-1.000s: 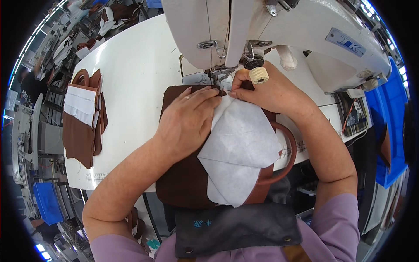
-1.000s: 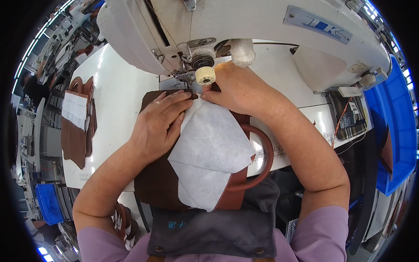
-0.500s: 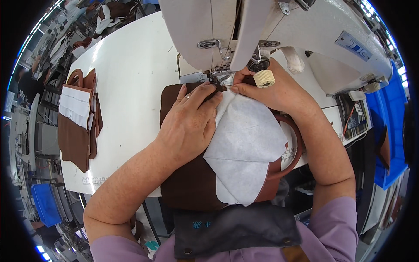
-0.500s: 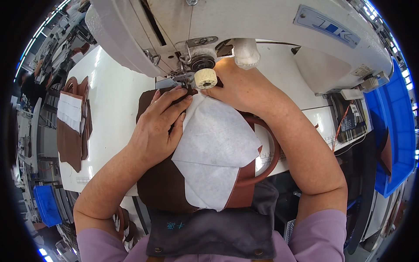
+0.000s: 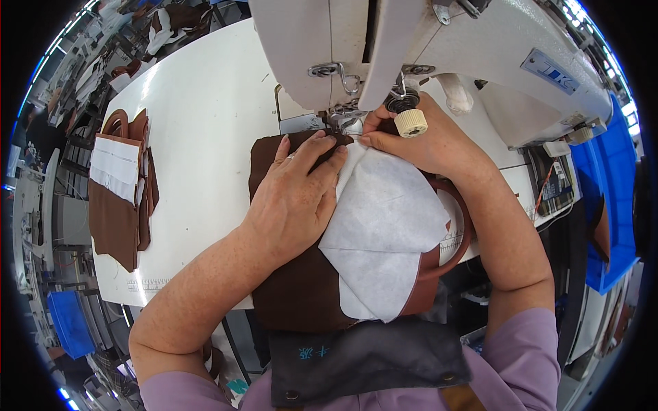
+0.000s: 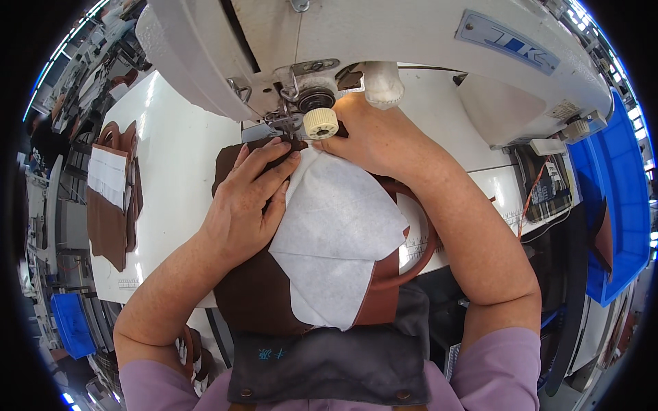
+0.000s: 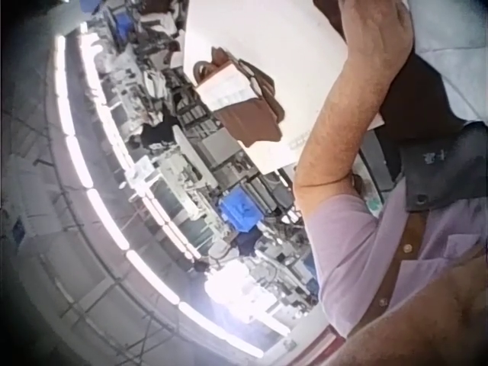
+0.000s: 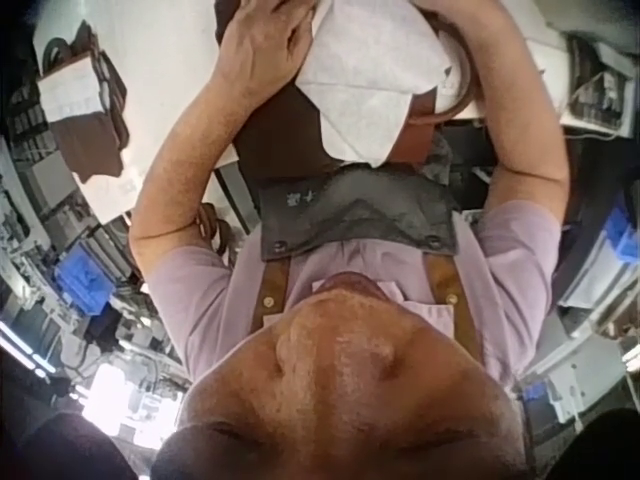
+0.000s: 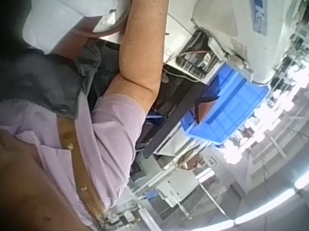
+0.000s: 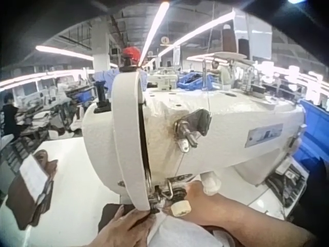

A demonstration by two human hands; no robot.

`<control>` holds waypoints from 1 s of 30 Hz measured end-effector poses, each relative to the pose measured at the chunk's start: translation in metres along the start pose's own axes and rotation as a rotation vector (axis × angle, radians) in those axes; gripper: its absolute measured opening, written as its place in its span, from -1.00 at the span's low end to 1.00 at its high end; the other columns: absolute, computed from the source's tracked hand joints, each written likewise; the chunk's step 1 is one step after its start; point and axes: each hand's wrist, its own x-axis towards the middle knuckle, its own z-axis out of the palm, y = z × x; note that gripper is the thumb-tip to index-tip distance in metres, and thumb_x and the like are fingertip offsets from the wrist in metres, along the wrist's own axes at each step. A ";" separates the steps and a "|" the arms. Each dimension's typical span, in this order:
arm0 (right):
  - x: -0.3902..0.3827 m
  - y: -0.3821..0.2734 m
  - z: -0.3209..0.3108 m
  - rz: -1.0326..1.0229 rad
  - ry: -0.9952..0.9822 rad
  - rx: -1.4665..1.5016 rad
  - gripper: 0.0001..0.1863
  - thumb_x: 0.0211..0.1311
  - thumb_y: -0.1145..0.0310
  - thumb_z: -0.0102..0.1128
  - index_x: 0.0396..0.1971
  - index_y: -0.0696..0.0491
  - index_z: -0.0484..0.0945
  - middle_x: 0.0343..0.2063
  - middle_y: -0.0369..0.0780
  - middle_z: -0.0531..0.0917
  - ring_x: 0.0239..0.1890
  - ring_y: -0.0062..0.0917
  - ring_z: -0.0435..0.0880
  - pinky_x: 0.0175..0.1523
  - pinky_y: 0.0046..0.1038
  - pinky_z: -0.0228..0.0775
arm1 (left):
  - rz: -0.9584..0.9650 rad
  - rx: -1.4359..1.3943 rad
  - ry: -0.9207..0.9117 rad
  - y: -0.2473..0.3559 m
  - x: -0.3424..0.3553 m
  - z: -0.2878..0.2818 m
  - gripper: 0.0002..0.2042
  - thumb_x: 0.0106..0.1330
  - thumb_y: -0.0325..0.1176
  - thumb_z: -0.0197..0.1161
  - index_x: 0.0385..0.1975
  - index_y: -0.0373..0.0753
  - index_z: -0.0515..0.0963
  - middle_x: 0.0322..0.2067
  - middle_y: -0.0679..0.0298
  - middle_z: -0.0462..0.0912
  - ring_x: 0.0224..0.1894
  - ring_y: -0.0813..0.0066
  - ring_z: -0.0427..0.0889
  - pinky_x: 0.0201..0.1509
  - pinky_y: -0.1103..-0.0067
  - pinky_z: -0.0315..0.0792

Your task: Sewing sections of a brown leather handbag using an industrial sewing machine.

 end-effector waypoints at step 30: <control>0.007 0.011 0.010 0.061 0.033 0.046 -0.60 0.13 0.19 0.44 -0.27 0.24 0.59 -0.34 -0.10 0.69 -0.23 -0.34 0.67 -0.11 -0.36 0.54 | 0.103 -0.049 -0.001 -0.028 0.011 -0.007 -0.64 0.22 -0.58 0.20 0.04 -0.28 0.61 0.06 0.09 0.57 0.14 0.09 0.57 0.40 0.20 0.33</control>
